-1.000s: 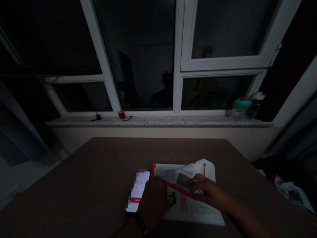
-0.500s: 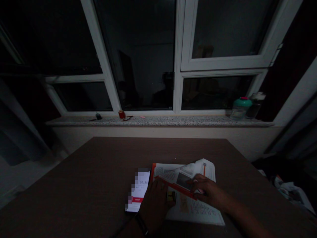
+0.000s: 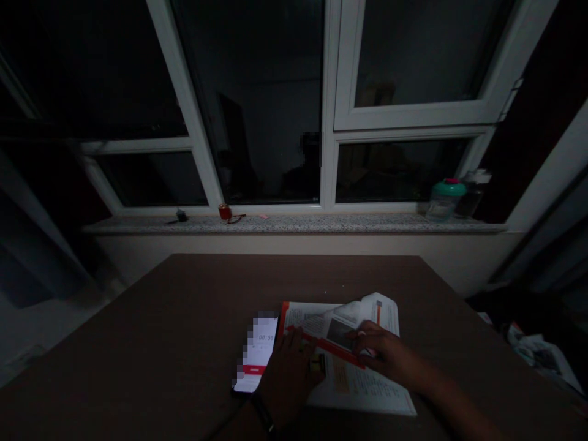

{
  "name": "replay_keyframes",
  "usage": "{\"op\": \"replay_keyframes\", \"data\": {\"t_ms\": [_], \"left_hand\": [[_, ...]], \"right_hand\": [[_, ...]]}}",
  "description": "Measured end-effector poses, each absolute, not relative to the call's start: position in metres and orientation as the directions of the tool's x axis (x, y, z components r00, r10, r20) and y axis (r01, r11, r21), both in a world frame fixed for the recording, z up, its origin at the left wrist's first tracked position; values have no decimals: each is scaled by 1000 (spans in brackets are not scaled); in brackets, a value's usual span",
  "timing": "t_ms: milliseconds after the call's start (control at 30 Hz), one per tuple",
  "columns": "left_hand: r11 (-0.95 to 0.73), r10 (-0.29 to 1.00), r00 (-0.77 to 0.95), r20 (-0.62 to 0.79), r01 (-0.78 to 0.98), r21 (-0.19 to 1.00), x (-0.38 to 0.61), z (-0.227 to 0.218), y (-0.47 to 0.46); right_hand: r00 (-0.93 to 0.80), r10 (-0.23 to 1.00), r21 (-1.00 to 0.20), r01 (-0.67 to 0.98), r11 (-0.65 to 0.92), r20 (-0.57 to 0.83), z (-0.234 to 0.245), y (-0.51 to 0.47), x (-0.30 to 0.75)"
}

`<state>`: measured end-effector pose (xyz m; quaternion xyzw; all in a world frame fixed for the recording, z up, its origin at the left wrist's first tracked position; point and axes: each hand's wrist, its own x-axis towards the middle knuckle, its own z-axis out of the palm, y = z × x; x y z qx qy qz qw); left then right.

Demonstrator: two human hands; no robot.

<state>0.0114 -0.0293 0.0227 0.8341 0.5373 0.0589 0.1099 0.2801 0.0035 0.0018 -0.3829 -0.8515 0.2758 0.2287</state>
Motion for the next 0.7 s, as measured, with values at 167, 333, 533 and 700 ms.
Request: {"op": "replay_keyframes", "data": {"t_ms": [167,333,533,700], "left_hand": [[-407,906,422,-13,881,243,11,23,-30],[-406,904,426,-27,879,248,11,26,-29],[-426,899,437,8,870,247,8,19,-28],[-415,902,431,-11,875,249,9,22,-28]], "right_hand": [[-610,771,-648,514,561,183,3,3,281],[-614,766,-652,504,566,191,2,3,282],[-617,765,-651,507,565,184,1,3,283],[-618,764,-650,507,566,183,2,4,282]]}}
